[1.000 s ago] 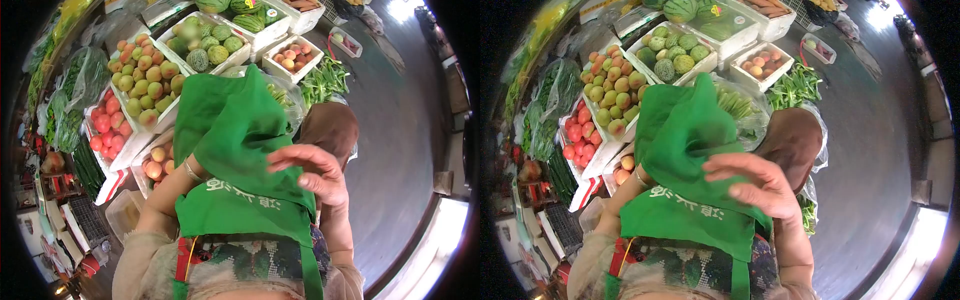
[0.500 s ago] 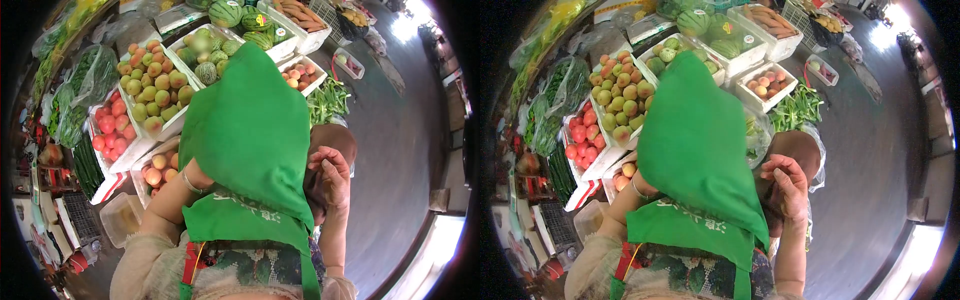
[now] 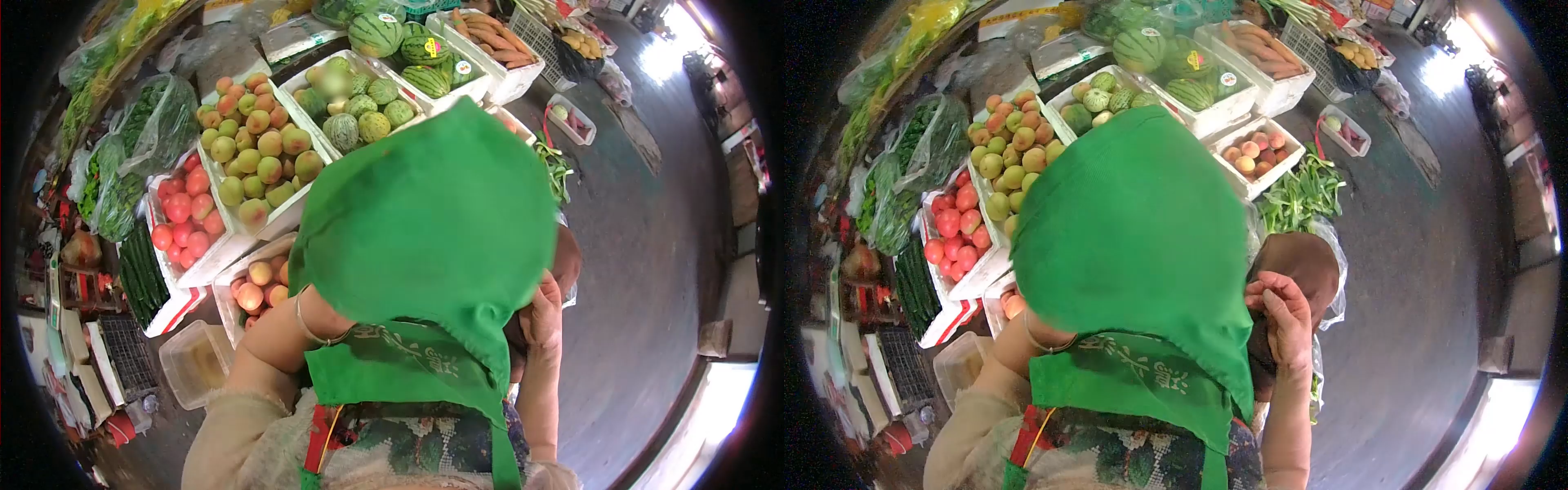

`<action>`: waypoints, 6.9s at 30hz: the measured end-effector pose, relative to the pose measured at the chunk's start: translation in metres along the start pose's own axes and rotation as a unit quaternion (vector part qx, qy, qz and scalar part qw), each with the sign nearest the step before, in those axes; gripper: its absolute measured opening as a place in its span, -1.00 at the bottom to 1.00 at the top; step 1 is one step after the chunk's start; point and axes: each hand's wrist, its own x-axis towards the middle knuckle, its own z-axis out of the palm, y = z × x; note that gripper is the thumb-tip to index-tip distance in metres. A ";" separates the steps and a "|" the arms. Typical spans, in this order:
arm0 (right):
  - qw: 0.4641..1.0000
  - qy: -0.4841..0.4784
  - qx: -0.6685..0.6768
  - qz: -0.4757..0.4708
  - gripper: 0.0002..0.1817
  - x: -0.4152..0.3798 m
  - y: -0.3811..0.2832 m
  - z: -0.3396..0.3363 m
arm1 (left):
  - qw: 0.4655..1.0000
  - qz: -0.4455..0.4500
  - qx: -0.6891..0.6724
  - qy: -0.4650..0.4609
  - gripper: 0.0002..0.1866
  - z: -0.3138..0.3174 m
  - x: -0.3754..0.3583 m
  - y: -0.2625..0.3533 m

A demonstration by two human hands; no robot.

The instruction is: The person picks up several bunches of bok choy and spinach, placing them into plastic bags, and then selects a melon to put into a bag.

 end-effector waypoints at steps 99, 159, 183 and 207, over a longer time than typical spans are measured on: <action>0.999 -0.028 0.015 0.017 -0.69 0.008 0.013 -0.016 | 0.958 -0.212 -0.171 -0.084 -0.54 0.112 -0.066 0.022; 0.996 -0.069 0.047 0.005 -0.73 0.011 0.016 -0.013 | 0.803 -0.234 -0.329 -0.439 -0.53 0.115 0.054 -0.008; 1.000 -0.021 0.022 0.007 -0.74 0.004 0.007 -0.006 | 0.933 -0.042 -0.255 -0.249 -0.53 0.063 -0.068 -0.028; 0.997 0.002 0.051 0.052 -0.72 0.005 0.007 -0.004 | 0.920 -0.078 -0.284 -0.258 -0.52 0.044 -0.028 -0.016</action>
